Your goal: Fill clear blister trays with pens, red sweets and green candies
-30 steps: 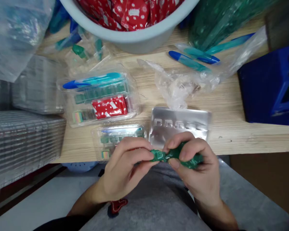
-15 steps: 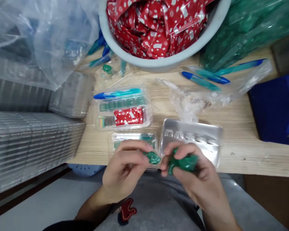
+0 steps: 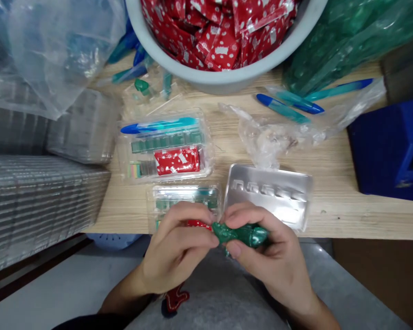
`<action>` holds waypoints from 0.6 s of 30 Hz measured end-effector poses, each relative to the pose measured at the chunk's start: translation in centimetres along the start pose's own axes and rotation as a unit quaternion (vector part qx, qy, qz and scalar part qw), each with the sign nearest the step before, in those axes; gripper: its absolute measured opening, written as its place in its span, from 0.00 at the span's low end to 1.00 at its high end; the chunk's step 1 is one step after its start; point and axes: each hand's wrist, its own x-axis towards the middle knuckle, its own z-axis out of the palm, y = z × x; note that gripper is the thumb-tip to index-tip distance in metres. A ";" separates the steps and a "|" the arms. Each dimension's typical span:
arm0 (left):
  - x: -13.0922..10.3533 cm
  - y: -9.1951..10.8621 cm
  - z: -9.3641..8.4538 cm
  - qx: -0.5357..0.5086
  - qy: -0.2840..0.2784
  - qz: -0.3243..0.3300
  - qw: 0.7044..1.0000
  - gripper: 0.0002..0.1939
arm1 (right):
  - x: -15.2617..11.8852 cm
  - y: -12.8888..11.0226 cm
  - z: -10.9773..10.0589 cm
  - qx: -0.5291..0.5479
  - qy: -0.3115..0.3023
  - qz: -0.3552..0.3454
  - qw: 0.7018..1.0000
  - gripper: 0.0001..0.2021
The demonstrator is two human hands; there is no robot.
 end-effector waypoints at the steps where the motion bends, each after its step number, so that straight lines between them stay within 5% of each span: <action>1: 0.2 0.1 0.0 -0.003 -0.006 0.012 1.000 0.05 | 0.0 0.0 0.1 -0.017 0.003 -0.019 1.000 0.15; 8: 0.6 0.5 -0.1 -0.009 -0.010 -0.017 1.000 0.07 | -0.2 -0.3 0.0 -0.114 -0.007 -0.081 0.990 0.15; 13: 0.9 0.8 -0.5 0.058 -0.062 0.006 0.996 0.08 | -0.3 -0.4 0.4 -0.118 0.004 -0.053 0.992 0.15; 18: 0.4 0.6 -0.4 0.010 -0.046 0.001 0.999 0.08 | 0.0 -0.4 0.8 -0.059 0.034 0.012 0.998 0.11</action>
